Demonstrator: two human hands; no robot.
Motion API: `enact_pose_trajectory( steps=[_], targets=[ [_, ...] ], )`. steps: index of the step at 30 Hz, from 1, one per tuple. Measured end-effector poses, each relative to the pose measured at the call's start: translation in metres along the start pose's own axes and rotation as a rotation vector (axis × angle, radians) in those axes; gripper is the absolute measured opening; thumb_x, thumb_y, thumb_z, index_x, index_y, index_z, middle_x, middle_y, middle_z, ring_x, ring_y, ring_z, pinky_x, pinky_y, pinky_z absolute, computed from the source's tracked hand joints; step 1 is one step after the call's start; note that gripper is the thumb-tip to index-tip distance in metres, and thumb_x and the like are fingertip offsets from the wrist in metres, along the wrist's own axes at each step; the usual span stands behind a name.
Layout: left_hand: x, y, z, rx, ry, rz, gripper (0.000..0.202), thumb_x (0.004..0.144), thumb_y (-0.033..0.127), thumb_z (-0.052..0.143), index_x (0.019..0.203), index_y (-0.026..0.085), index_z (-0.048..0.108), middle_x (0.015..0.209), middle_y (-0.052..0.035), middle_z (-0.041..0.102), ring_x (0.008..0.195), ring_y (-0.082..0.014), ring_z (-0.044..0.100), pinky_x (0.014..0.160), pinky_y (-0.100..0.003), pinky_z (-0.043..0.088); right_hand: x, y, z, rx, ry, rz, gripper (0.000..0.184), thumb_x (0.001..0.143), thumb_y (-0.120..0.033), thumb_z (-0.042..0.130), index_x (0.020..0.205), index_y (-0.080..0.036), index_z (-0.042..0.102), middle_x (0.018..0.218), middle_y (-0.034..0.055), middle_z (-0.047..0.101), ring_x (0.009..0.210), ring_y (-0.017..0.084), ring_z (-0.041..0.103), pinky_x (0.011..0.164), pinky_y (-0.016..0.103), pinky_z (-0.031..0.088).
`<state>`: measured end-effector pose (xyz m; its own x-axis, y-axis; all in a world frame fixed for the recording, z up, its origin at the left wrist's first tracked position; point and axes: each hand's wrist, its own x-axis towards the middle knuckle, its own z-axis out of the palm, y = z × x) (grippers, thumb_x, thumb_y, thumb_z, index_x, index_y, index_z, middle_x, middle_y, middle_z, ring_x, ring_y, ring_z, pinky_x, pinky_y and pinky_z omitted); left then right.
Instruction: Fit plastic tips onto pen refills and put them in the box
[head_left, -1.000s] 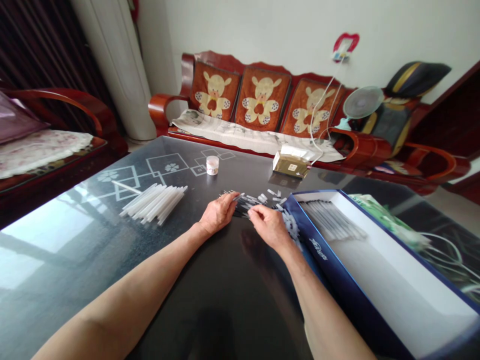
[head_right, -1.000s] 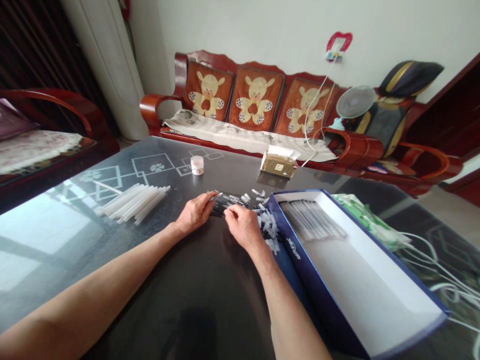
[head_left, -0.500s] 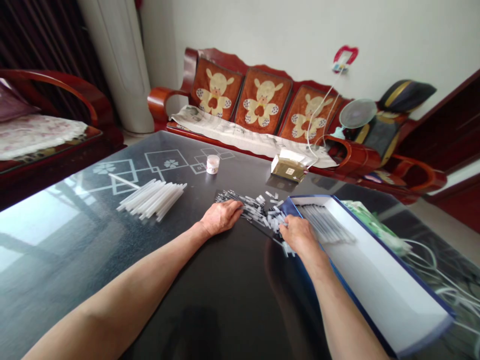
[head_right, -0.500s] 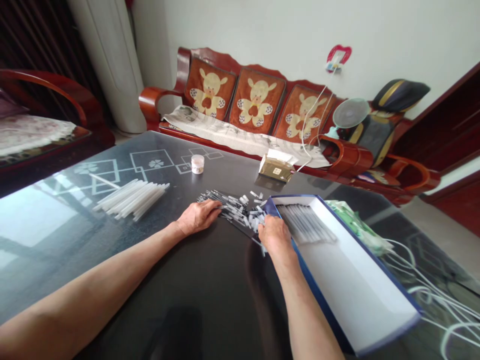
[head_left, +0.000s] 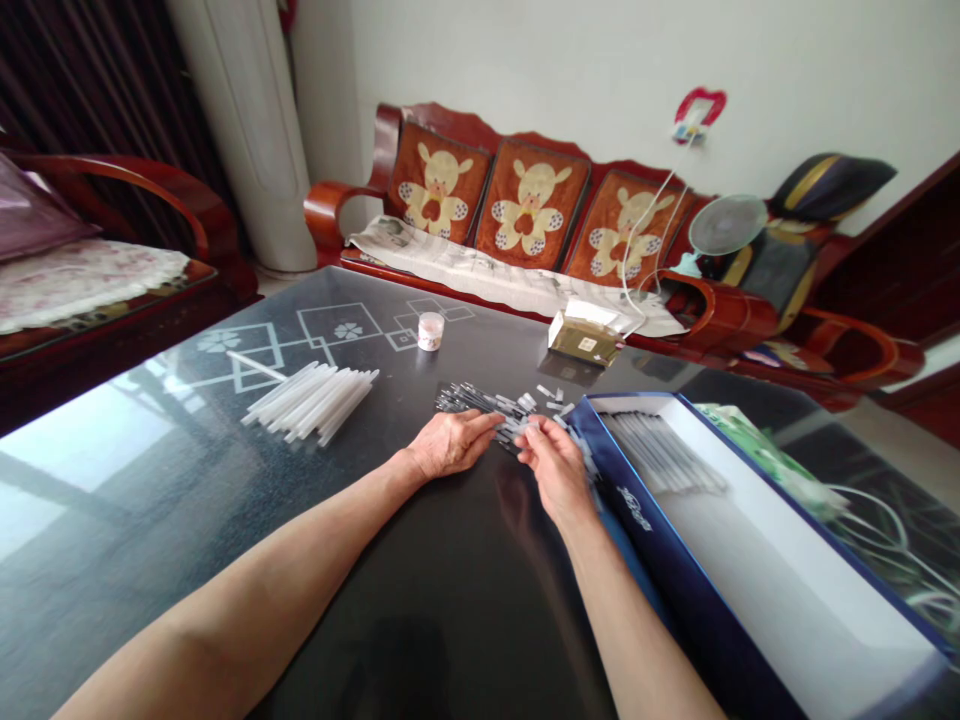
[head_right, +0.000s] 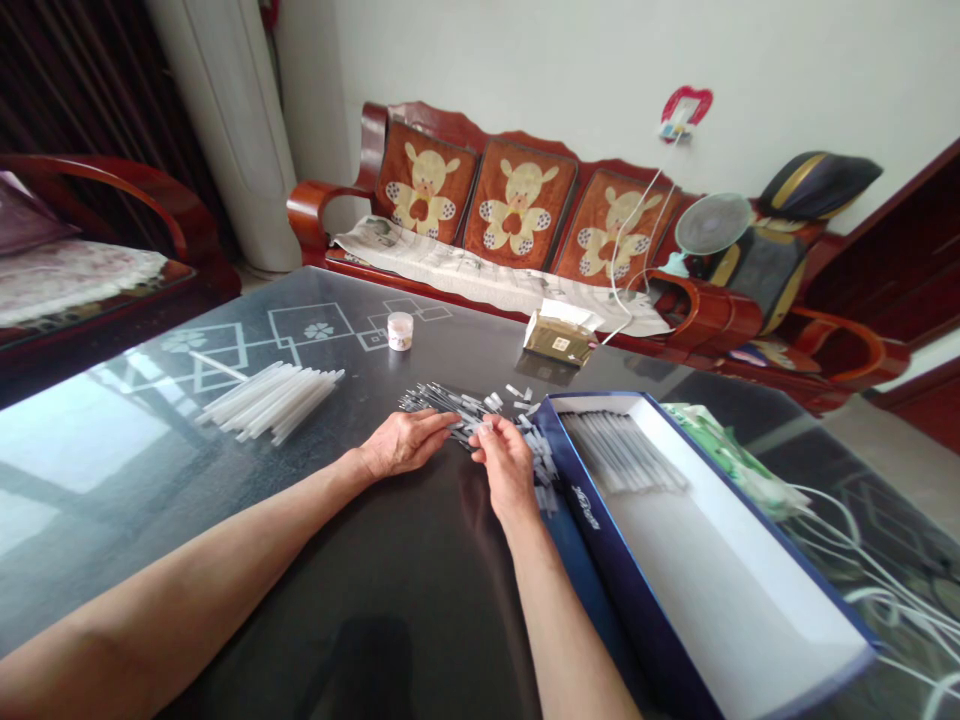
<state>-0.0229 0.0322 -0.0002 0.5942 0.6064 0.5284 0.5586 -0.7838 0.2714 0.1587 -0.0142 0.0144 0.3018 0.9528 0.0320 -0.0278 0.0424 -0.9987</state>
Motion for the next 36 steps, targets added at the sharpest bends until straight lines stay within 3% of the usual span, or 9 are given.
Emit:
enact_pose_trajectory(
  steps=[3, 9, 16, 22, 36],
  targets=[
    [0.0, 0.001, -0.001, -0.031, -0.022, 0.003, 0.035, 0.097, 0.031, 0.037, 0.124, 0.017, 0.055, 0.092, -0.006, 0.068, 0.075, -0.0152, 0.067, 0.067, -0.024, 0.053, -0.007, 0.012, 0.014, 0.25, 0.004, 0.108, 0.04, 0.06, -0.04, 0.076, 0.091, -0.021, 0.06, 0.075, -0.002, 0.065, 0.066, 0.012, 0.063, 0.055, 0.021, 0.048],
    [0.0, 0.002, -0.002, -0.047, -0.057, 0.012, 0.034, 0.097, 0.03, 0.037, 0.122, 0.019, 0.055, 0.094, -0.0062, 0.068, 0.081, -0.0158, 0.068, 0.072, -0.025, 0.053, -0.008, 0.016, 0.016, 0.343, 0.009, 0.13, 0.039, 0.06, -0.037, 0.078, 0.09, -0.02, 0.061, 0.074, -0.0027, 0.066, 0.067, 0.011, 0.063, 0.056, 0.02, 0.049],
    [0.0, 0.002, 0.0, -0.061, -0.077, 0.018, 0.03, 0.096, 0.03, 0.039, 0.118, 0.018, 0.057, 0.093, -0.0062, 0.067, 0.081, -0.0162, 0.066, 0.072, -0.025, 0.052, -0.008, 0.022, 0.018, 0.226, -0.028, 0.063, 0.035, 0.064, -0.038, 0.076, 0.09, -0.019, 0.063, 0.075, -0.0019, 0.067, 0.07, 0.011, 0.064, 0.057, 0.02, 0.05],
    [0.001, -0.003, 0.0, -0.046, -0.102, 0.075, 0.034, 0.096, 0.031, 0.04, 0.074, 0.014, 0.061, 0.072, -0.0052, 0.059, 0.065, -0.0136, 0.059, 0.062, -0.023, 0.048, -0.01, 0.023, 0.018, 0.11, -0.027, 0.034, 0.032, 0.065, -0.039, 0.075, 0.084, -0.017, 0.064, 0.067, -0.0023, 0.065, 0.061, 0.011, 0.063, 0.057, 0.022, 0.053],
    [-0.002, 0.005, -0.001, 0.135, -0.076, 0.084, 0.039, 0.098, 0.032, 0.033, 0.077, 0.014, 0.061, 0.074, -0.0051, 0.057, 0.061, -0.0117, 0.055, 0.053, -0.021, 0.044, -0.011, 0.011, 0.019, 0.21, -0.028, 0.171, 0.029, 0.057, -0.032, 0.08, 0.077, -0.017, 0.065, 0.061, -0.004, 0.062, 0.054, 0.009, 0.06, 0.053, 0.021, 0.053]
  ],
)
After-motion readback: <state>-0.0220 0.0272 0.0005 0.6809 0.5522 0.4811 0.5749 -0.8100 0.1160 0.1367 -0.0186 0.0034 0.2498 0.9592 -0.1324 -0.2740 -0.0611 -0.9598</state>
